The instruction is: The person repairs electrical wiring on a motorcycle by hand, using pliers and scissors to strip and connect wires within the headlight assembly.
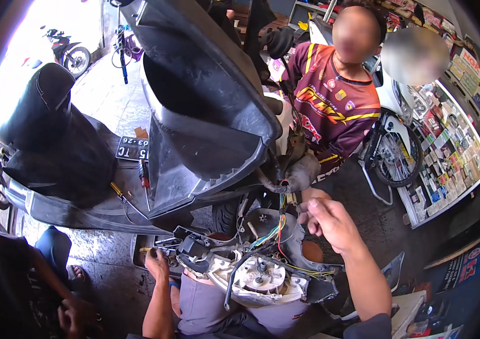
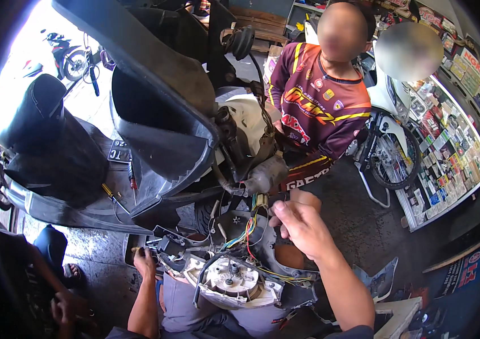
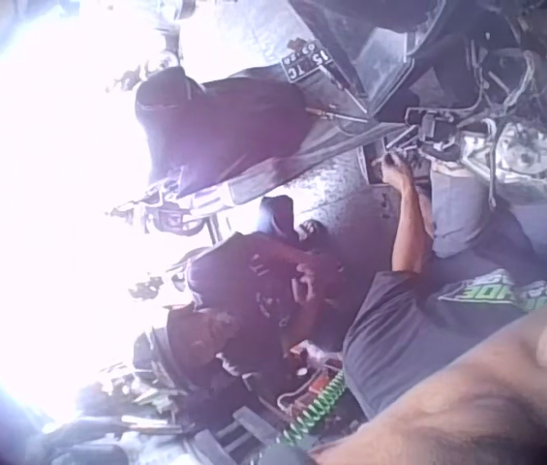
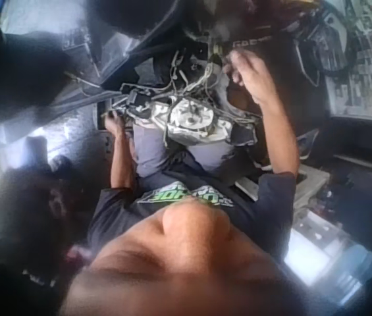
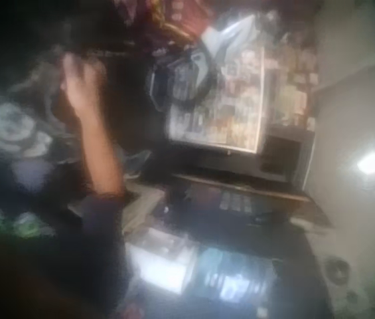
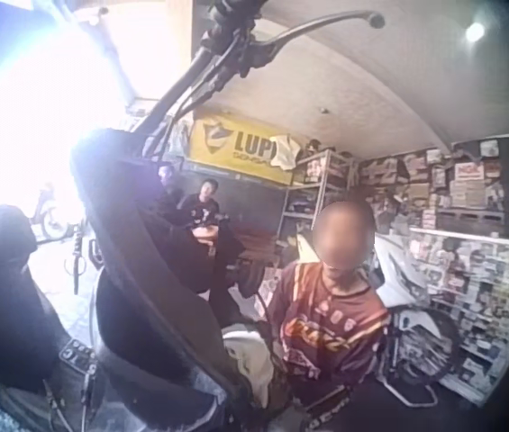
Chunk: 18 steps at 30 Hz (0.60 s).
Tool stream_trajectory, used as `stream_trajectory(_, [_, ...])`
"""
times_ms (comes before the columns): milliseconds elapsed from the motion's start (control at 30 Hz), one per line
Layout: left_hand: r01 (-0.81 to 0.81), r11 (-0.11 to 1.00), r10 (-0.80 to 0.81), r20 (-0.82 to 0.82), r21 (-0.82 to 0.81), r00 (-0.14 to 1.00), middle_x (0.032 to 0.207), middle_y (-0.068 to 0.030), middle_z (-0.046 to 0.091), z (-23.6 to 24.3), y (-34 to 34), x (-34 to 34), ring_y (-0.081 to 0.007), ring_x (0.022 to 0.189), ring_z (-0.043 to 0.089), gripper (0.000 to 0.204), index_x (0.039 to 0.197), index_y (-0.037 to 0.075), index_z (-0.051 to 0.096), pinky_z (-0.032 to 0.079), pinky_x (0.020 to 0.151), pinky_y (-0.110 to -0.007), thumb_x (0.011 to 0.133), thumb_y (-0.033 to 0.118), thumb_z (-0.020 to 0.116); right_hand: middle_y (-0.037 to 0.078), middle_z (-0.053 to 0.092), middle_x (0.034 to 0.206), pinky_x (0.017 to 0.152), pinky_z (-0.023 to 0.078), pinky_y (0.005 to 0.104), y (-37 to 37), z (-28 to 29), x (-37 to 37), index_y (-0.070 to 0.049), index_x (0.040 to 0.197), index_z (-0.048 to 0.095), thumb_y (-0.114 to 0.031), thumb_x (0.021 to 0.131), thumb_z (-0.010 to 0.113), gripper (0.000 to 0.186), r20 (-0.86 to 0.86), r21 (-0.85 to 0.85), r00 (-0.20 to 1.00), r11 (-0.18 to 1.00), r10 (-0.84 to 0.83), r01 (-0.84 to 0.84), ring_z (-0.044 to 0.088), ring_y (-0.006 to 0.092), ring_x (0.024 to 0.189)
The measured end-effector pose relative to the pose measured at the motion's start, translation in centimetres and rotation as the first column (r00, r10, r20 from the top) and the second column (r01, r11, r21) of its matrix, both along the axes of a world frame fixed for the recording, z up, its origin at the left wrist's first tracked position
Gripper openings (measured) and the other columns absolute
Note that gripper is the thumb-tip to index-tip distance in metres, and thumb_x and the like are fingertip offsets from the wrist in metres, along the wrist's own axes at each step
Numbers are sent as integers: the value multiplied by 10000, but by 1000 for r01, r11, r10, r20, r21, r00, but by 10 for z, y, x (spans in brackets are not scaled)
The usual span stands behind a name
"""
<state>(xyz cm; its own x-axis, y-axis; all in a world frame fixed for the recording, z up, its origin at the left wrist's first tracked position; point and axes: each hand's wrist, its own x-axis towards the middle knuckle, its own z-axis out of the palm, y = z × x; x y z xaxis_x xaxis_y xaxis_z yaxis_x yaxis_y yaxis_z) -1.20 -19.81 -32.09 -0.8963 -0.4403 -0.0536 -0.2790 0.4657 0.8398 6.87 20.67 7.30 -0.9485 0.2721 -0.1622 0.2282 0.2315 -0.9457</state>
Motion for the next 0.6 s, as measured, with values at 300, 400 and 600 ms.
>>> stream_trajectory(300, [100, 924, 119, -526, 369, 842, 779, 17, 545, 170, 40, -4, -70, 695, 467, 213, 930, -27, 642, 372, 613, -250, 1031, 122, 527, 30, 671, 816, 672, 463, 253, -6, -2, -9, 40, 961, 683, -262, 974, 667, 303, -29, 167, 991, 978, 130, -123, 570, 82, 725])
stream_trajectory(400, [264, 882, 90, -690, 391, 718, 760, 14, 546, 245, 74, 14, -68, 682, 473, 178, 906, -17, 656, 361, 606, -237, 993, 89, 542, 31, 689, 856, 691, 484, 256, -13, 6, 16, 47, 998, 664, -187, 959, 670, 237, -47, 175, 997, 983, 62, -53, 598, 80, 756])
stream_trajectory(600, [823, 566, -536, -733, 56, 418, 834, -81, 647, 363, 137, 31, -124, 706, 583, 227, 969, -53, 702, 459, 653, -261, 950, 82, 521, -13, 649, 841, 629, 455, 183, -45, 11, 52, 18, 1039, 653, -95, 943, 714, 160, -259, -10, 966, 1000, 3, -6, 548, 15, 716])
